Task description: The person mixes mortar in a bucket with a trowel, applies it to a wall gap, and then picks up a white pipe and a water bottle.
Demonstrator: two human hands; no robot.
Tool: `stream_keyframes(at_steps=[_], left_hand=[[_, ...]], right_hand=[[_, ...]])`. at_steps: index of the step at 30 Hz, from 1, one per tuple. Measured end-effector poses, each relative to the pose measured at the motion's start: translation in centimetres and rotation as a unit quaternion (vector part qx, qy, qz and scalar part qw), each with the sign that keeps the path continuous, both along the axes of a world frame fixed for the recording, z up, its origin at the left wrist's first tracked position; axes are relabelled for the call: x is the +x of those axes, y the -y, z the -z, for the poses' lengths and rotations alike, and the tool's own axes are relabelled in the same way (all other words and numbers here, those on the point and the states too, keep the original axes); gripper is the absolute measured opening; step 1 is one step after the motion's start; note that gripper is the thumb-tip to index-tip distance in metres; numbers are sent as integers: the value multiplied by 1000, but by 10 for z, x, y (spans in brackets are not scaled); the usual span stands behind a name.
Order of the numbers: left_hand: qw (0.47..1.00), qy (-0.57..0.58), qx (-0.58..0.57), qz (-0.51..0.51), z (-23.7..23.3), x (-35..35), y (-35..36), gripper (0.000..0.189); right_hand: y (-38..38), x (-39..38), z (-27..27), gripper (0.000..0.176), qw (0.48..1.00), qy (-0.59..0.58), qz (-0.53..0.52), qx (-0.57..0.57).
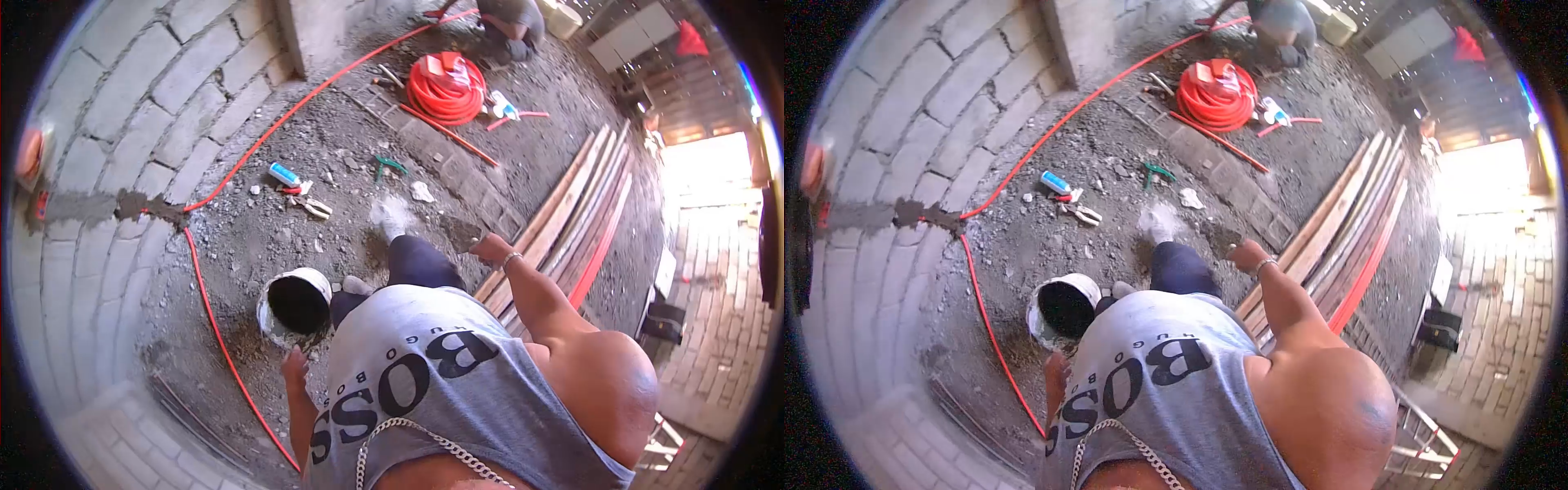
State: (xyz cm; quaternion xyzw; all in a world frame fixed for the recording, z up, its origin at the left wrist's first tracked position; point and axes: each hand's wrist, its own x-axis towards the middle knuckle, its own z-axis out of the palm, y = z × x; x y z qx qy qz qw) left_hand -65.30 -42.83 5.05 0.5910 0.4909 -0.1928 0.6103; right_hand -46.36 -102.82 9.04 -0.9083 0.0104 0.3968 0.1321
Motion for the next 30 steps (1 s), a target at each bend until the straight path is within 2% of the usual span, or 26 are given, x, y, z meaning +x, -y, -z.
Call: stream_keyframes(at_steps=[1,2,3,4,6,7,8,9,10,11,12,14,15,16,17,18,20,21,22,23,24,25,26,27,28,30], left_hand=[[998,-56,-17,-32,-16,9,6,18],[998,-56,-16,-21,-5,9,1,18],[999,-34,-28,-7,14,9,-3,18],[999,-12,-40,4,27,8,-6,17],[998,12,-58,35,37,17,-4,21],[995,36,-77,59,39,22,0,26],[995,37,-73,58,32,28,8,26],[997,29,-40,53,14,36,21,25],[999,20,-6,46,-5,46,38,24],[999,-1,45,12,-25,54,58,29],[999,-1,47,8,-26,50,65,29],[998,6,57,11,-27,43,78,26],[998,5,62,10,-16,31,77,26],[999,16,3,31,-2,16,78,24],[997,27,-57,52,7,7,81,22],[997,25,-53,49,-12,7,97,22],[992,-18,31,125,-43,-1,130,22],[969,101,73,215,-35,-12,133,20],[970,100,72,208,-26,-19,137,20],[984,38,70,160,-33,-17,150,20],[991,-25,66,110,-37,-19,161,20],[993,-26,63,101,-27,-28,162,20],[978,61,97,172,-9,-37,156,20],[950,149,131,240,-4,-39,160,20],[952,152,129,233,3,-38,165,20],[999,10,0,43,3,-35,176,18]], right_hand=[[8,-21,8,15,990,38,-134,-17],[13,-39,13,17,960,75,-266,-34],[8,-53,2,16,1000,-22,-1,-6],[10,-69,-3,16,1000,-22,5,-5],[17,-96,-7,16,998,-4,-49,-43],[20,-100,-9,20,983,-61,-140,-102],[30,-110,5,20,983,-59,-141,-99],[47,-125,29,12,990,-74,-88,-79],[60,-132,45,12,994,-90,-36,-58],[48,-125,12,15,975,-44,-201,-80],[50,-123,11,15,975,-43,-205,-78],[61,-118,13,13,952,22,-292,-90],[67,-118,19,13,952,22,-293,-85],[73,-116,30,17,990,7,-132,-44],[80,-111,38,22,999,-9,33,-3],[89,-108,46,22,999,-11,31,1],[106,-106,62,18,973,134,-188,17],[114,-104,72,18,972,133,-194,18],[121,-101,81,15,992,83,-67,71],[130,-99,85,20,991,31,60,120],[133,-95,74,20,991,28,51,117],[136,-92,62,25,994,-4,32,103],[137,-87,45,31,995,-34,15,89],[141,-86,37,28,996,-25,6,82],[151,-86,43,28,997,-22,0,78],[165,-84,52,25,989,-85,-99,64]])
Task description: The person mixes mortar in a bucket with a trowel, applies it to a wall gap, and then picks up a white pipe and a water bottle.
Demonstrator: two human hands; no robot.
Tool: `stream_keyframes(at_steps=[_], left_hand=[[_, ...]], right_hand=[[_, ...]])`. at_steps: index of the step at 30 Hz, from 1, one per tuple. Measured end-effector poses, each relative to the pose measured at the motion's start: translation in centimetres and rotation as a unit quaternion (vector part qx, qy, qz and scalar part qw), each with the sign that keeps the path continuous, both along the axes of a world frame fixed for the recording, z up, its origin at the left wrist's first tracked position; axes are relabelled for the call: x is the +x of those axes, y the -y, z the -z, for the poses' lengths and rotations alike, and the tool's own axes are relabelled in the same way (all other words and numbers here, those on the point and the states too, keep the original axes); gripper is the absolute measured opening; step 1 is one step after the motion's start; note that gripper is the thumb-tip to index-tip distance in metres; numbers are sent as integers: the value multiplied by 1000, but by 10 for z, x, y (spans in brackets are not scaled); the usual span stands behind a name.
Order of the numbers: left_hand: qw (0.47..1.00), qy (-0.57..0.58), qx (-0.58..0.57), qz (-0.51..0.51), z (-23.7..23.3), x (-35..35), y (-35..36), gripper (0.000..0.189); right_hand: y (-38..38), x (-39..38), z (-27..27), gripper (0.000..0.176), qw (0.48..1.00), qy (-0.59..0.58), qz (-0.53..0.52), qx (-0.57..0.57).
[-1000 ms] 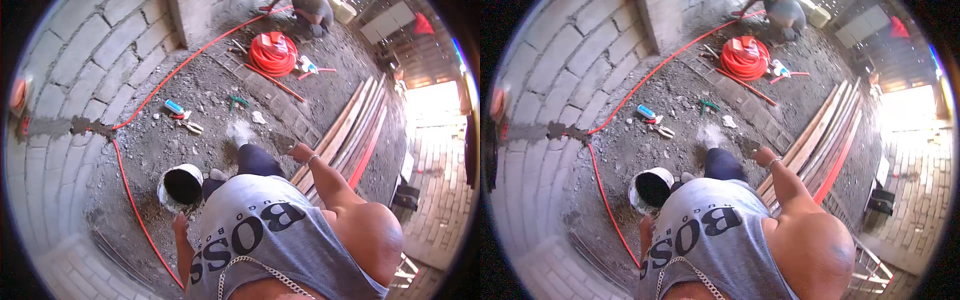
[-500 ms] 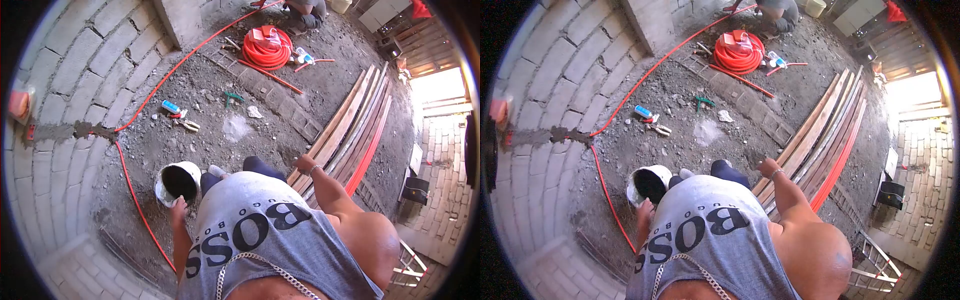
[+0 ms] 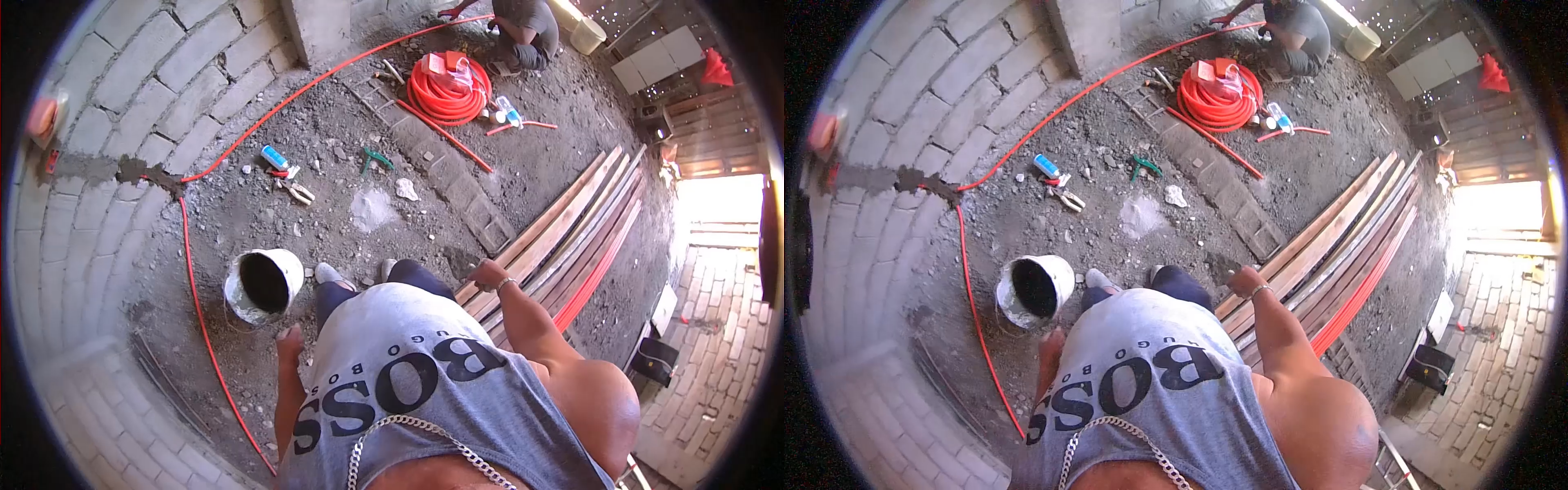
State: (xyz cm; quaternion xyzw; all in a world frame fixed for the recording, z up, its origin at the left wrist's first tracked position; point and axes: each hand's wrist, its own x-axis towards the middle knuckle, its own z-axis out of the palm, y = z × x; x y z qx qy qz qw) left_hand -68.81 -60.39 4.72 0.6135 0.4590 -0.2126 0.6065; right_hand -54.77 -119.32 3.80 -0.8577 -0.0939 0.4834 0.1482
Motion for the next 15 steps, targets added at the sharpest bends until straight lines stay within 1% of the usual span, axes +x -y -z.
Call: stream_keyframes(at_steps=[1,2,3,4,5,6,7,8,9,10,11,12,13,14,15], left_hand=[[1000,-1,-2,-6,21,-8,-4,18],[988,96,78,93,64,-25,-19,17],[950,191,158,189,86,-37,-26,16],[952,189,158,183,73,-36,-17,16],[979,160,69,105,48,-28,-3,16],[991,128,-23,26,27,-20,7,16],[992,126,-23,23,24,-21,9,16],[996,92,-13,-5,23,-24,10,15],[998,58,-4,-34,17,-25,14,15],[998,56,-5,-36,10,-26,18,15],[997,32,-21,-68,-11,-21,25,15],[994,8,-36,-100,-28,-17,32,16],[994,3,-11,-106,-34,-16,38,18],[994,2,-10,-110,-30,-19,37,18],[993,-2,-19,-118,-23,-24,34,18]], right_hand=[[5,1,2,20,992,24,-123,-19],[7,3,1,20,991,21,-130,-19],[8,6,0,17,987,9,-152,-56],[10,9,1,16,981,-1,-173,-93],[12,13,0,16,980,-2,-178,-93],[14,15,-3,16,963,60,-251,-74],[13,18,-9,17,938,120,-322,-53],[9,21,-16,17,937,117,-325,-52],[5,23,-21,18,954,115,-268,-65],[3,27,-24,20,968,114,-211,-79],[6,29,-19,23,950,168,-256,-62],[4,34,-24,23,950,167,-258,-60],[-3,41,-37,26,963,148,-216,-67],[-7,44,-43,29,974,128,-173,-74],[-3,45,-25,39,997,61,32,-16]])
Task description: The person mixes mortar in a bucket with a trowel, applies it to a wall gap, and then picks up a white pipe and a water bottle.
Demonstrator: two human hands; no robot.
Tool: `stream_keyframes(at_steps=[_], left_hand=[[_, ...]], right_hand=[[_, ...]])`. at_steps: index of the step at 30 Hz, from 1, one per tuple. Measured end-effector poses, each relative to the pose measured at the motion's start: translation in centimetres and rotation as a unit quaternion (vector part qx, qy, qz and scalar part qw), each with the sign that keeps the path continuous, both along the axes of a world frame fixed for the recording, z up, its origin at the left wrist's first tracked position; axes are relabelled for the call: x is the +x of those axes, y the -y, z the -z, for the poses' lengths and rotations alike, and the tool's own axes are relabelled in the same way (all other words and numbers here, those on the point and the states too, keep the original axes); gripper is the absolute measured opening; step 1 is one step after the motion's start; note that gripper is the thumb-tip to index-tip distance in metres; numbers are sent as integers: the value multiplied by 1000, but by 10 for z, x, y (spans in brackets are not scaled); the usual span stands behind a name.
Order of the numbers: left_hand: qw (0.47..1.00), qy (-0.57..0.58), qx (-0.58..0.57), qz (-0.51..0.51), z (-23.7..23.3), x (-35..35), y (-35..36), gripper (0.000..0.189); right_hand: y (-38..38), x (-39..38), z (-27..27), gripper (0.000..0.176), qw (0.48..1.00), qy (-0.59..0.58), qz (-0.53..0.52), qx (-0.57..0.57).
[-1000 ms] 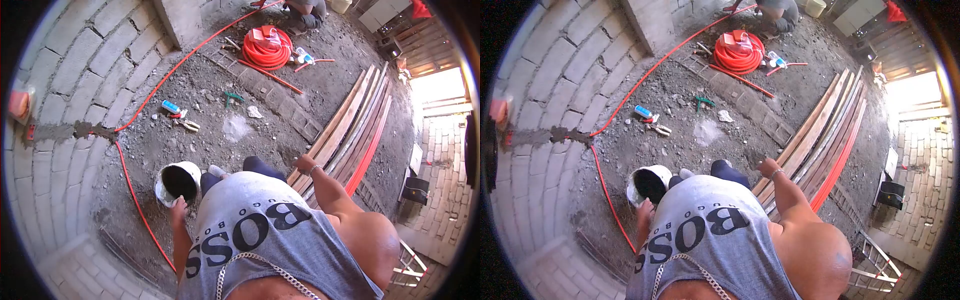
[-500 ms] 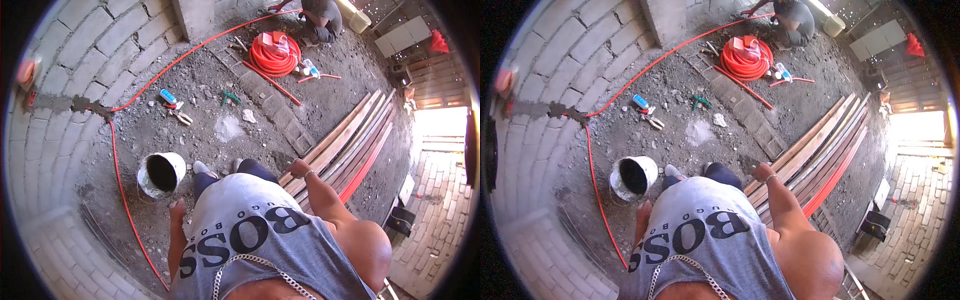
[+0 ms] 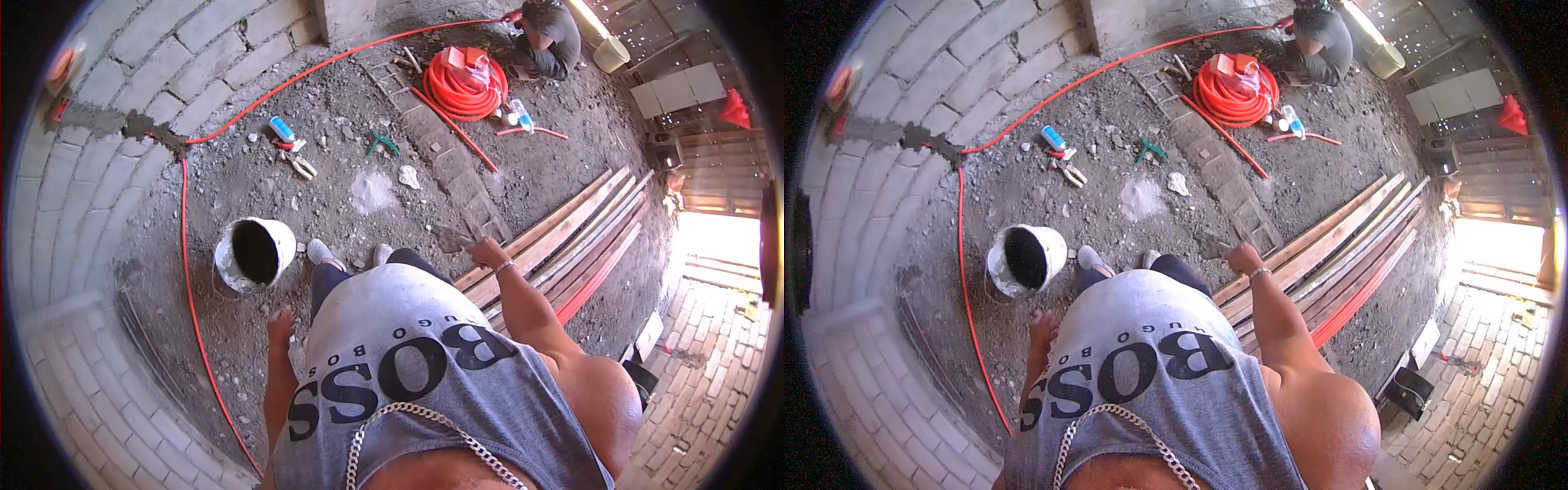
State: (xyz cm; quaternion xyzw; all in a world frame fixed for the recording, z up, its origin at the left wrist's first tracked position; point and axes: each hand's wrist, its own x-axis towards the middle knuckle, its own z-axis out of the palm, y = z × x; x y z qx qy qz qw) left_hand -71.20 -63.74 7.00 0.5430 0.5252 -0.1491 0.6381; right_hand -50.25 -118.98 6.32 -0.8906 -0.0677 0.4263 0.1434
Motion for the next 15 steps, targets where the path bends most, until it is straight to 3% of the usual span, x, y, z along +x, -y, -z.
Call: stream_keyframes(at_steps=[1,3,4,6,8,10,15], left_hand=[[1000,-4,-9,-11,7,-7,-1,18],[1000,-3,23,4,14,-15,0,20],[998,1,52,23,17,-19,2,21],[997,35,44,59,48,-39,-11,26],[984,-26,131,117,23,-30,2,31],[949,48,236,204,66,-52,-8,34],[970,-9,192,147,28,-41,12,39]], right_hand=[[9,-2,14,39,1000,-3,-6,1],[-14,2,-21,48,969,-68,239,11],[13,-4,22,49,992,-23,103,69],[16,-9,9,42,995,-20,77,64],[0,-11,-20,35,997,-16,51,62],[-22,-14,-57,43,945,-118,306,8],[-8,-28,-46,44,939,-134,316,13]])
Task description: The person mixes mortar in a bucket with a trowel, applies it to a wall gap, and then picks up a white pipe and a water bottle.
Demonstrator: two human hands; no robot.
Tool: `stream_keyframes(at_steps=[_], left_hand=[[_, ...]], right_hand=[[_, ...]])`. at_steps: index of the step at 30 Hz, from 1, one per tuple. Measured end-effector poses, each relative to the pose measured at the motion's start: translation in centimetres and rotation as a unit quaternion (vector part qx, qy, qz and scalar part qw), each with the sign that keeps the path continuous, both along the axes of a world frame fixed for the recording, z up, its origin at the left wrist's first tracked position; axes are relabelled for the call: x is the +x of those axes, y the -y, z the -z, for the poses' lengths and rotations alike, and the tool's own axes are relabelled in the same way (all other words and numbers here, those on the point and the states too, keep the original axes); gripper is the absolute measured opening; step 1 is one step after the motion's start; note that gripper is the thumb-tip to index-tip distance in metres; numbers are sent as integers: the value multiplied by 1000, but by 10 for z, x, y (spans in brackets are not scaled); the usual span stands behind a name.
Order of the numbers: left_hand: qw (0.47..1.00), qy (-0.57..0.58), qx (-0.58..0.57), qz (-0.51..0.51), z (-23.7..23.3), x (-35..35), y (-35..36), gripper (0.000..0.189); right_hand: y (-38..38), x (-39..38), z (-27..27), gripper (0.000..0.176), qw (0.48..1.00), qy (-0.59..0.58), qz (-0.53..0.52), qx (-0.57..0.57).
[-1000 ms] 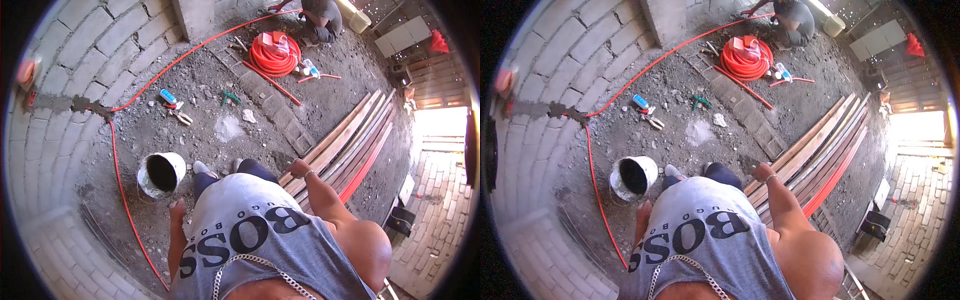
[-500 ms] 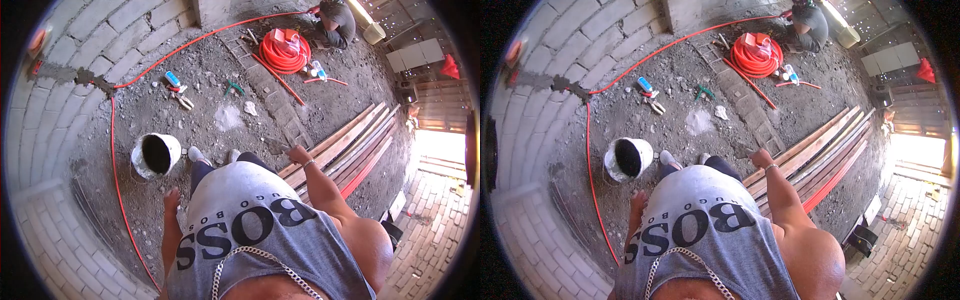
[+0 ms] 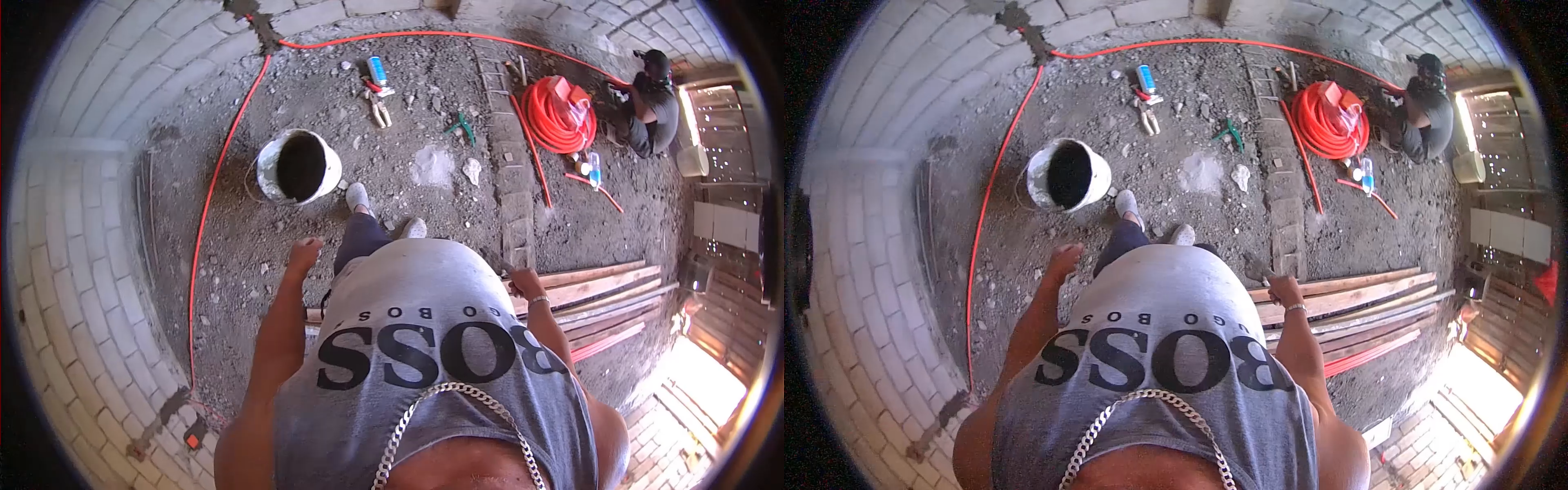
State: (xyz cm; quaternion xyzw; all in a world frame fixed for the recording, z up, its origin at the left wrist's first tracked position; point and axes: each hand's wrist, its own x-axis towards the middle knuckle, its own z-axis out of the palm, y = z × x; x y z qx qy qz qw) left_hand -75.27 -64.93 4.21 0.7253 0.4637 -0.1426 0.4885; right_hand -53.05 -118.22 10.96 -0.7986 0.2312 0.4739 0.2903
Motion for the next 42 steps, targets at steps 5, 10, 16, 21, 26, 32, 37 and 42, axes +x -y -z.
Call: stream_keyframes(at_steps=[5,10,16,21,26,32,37,42], left_hand=[[1000,-22,1,-10,-16,6,10,40],[999,-8,-19,-30,0,1,16,45],[999,-27,-20,-37,-9,5,14,48],[999,-20,-8,-27,-22,9,16,48],[998,-25,-25,-47,-3,-3,15,46],[997,-27,-50,-49,-22,3,14,43],[999,-21,-15,-44,-18,-2,1,42],[999,-48,3,-19,-20,-9,-19,43]], right_hand=[[7,-9,6,41,1000,3,8,-13],[22,-12,32,19,961,88,-261,20],[7,-3,28,13,945,107,-308,-1],[-10,5,14,44,997,8,-77,-28],[-7,5,14,42,991,31,-127,-29],[-1,7,27,36,985,49,-162,44],[4,30,60,25,961,111,-252,-1],[-77,65,31,36,908,174,-378,55]])
